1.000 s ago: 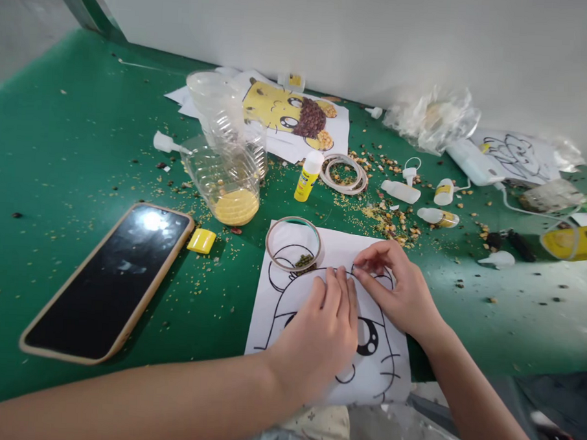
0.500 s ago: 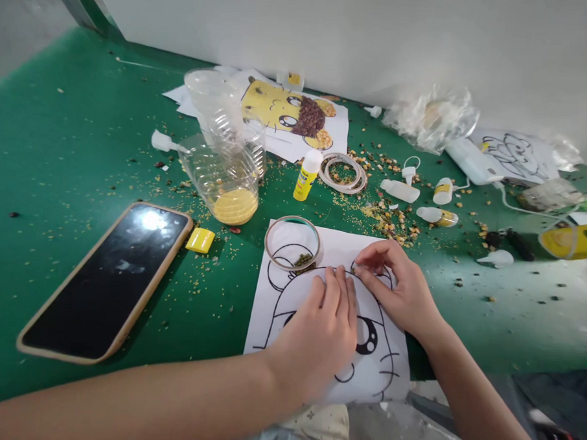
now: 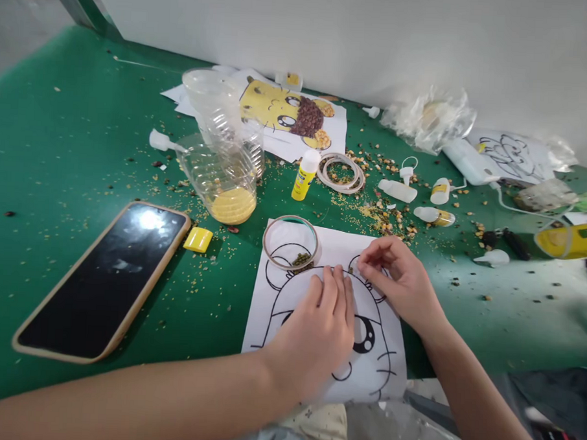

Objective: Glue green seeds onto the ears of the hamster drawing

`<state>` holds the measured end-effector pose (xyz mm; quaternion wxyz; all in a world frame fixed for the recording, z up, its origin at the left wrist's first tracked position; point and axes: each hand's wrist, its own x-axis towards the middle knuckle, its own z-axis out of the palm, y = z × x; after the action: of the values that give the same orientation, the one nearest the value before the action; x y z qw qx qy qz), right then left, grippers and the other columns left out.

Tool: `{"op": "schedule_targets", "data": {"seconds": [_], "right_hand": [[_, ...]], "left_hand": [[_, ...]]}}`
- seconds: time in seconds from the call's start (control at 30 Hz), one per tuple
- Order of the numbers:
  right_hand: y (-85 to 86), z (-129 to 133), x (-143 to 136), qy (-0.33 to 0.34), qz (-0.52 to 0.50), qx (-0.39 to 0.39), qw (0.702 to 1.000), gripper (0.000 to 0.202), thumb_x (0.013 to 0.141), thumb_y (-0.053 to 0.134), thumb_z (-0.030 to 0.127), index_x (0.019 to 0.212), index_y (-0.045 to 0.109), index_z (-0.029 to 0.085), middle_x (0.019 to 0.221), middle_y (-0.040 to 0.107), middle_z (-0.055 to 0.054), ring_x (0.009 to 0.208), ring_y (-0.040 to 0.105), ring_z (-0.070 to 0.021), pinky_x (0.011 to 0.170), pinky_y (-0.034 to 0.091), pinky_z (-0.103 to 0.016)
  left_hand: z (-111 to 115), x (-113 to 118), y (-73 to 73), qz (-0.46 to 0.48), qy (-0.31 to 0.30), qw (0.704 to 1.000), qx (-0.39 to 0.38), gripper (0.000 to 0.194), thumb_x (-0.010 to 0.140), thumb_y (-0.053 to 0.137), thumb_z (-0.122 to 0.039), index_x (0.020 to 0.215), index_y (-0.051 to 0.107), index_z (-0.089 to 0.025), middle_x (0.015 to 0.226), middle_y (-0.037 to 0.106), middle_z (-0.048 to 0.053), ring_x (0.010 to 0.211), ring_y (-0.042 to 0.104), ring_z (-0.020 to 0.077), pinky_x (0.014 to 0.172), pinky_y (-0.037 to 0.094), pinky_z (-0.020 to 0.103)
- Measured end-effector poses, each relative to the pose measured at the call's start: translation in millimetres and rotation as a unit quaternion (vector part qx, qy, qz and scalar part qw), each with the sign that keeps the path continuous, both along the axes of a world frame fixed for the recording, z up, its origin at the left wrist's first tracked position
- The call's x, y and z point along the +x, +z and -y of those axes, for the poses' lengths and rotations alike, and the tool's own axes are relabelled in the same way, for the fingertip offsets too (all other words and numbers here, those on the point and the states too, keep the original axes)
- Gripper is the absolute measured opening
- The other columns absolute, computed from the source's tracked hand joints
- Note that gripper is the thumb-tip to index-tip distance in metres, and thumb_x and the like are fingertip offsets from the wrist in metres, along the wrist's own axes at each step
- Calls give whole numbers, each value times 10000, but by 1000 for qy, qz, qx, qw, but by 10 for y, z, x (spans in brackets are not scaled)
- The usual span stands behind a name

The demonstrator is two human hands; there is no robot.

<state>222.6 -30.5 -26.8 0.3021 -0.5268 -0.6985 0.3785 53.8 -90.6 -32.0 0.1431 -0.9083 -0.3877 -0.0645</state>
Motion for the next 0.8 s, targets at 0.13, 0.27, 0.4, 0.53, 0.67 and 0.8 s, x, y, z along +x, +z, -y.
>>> {"op": "schedule_targets", "data": {"seconds": [0.13,0.27,0.4,0.53,0.67,0.8], "right_hand": [[13,25,-47,10,49,20,999,65,799,578,188,814,521,215,776,591,4,690,551,-128,636,443,-263],[7,29,-52,14,52,22,998,69,797,581,182,761,530,212,751,595,10,684,559,-125,631,452,-251],[-21,21,-9,-7,11,28,1000,81,794,594,187,815,522,217,783,608,10,706,572,-128,638,452,-256],[-31,32,-12,1,49,48,998,89,778,604,156,758,535,208,742,604,12,677,559,-117,630,450,-243],[-30,20,5,-18,-12,43,999,122,771,622,172,767,507,211,754,606,8,692,573,-124,623,452,-245],[-35,-23,52,-80,-93,69,990,138,775,621,190,804,489,215,786,587,-1,724,565,-137,632,451,-265]], "left_hand": [[4,2,2,0,3,1000,-3,445,853,335,-120,1235,488,49,1221,538,240,1109,525,330,881,433,402],[11,2,4,2,5,1000,-5,446,854,338,-118,1240,484,52,1217,540,242,1109,525,329,883,434,392],[7,3,-1,4,3,1000,-7,444,853,338,-118,1237,487,50,1223,536,242,1108,525,329,875,438,394],[0,0,-15,3,2,1000,-11,449,858,320,-122,1242,480,48,1226,535,239,1115,522,321,884,431,399],[13,3,-21,3,5,1000,-8,453,856,317,-125,1245,475,47,1237,528,235,1119,516,324,890,419,401],[-1,3,-15,7,8,1000,-9,453,851,322,-122,1244,475,45,1235,527,237,1113,509,325,887,410,403]]}}
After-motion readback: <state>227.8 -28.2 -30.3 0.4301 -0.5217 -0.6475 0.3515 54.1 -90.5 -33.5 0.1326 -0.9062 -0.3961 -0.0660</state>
